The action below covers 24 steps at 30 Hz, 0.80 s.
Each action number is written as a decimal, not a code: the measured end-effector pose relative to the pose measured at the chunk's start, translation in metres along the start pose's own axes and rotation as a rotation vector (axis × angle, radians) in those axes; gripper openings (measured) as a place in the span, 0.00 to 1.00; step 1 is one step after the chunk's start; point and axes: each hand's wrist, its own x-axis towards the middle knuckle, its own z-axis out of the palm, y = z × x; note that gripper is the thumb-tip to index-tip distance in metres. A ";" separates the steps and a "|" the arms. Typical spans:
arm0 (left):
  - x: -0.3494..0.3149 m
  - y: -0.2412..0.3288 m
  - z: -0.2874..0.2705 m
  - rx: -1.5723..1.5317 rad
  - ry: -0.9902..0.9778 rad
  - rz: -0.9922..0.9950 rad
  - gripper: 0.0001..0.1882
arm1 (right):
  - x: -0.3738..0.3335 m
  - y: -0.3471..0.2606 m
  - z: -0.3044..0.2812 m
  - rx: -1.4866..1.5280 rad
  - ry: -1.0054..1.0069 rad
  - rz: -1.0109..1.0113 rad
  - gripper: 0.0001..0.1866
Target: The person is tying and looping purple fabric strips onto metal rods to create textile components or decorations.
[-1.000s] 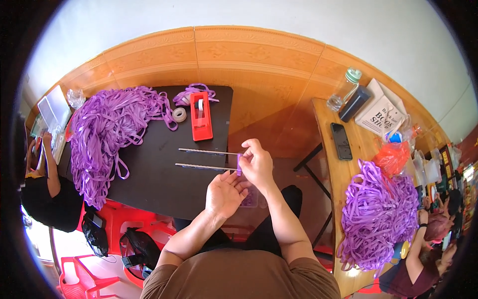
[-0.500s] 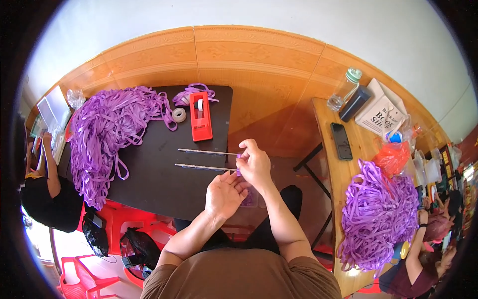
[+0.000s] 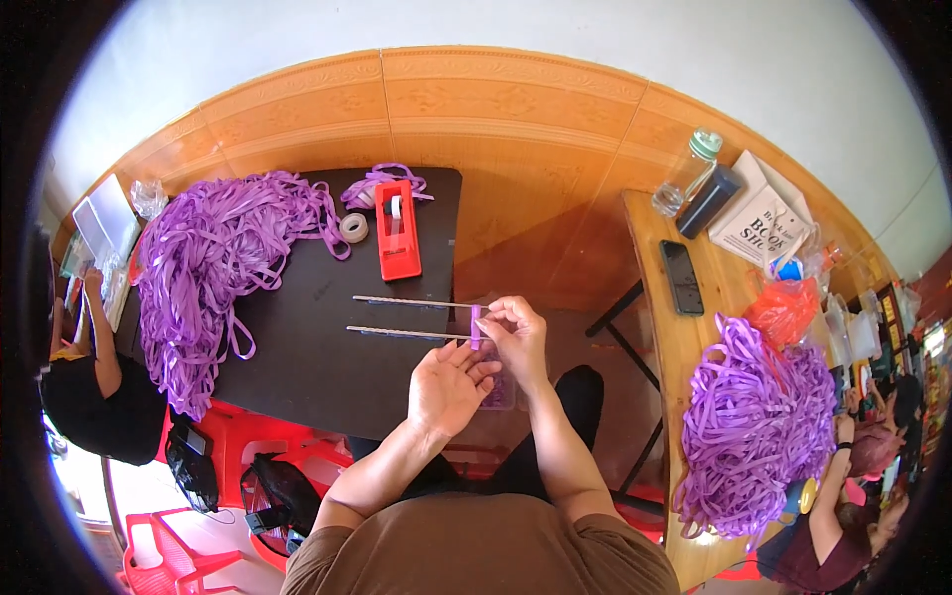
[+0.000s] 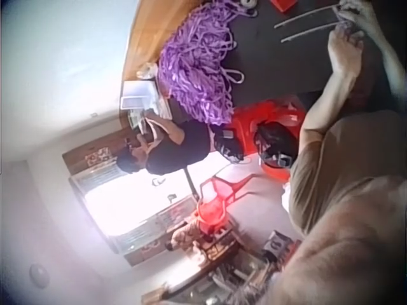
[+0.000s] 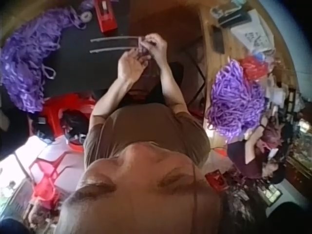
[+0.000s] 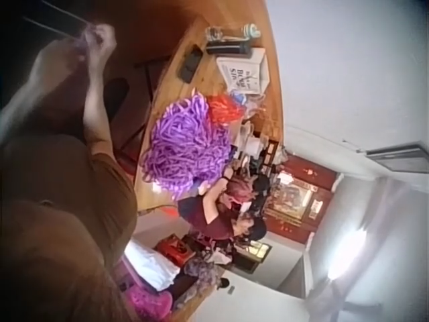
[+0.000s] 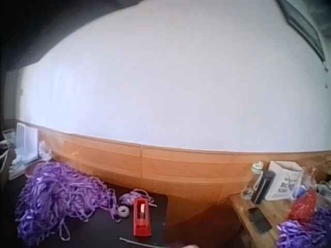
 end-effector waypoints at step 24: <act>-0.007 -0.007 0.018 0.329 0.095 0.016 0.17 | 0.020 -0.003 0.005 0.348 -0.074 0.448 0.08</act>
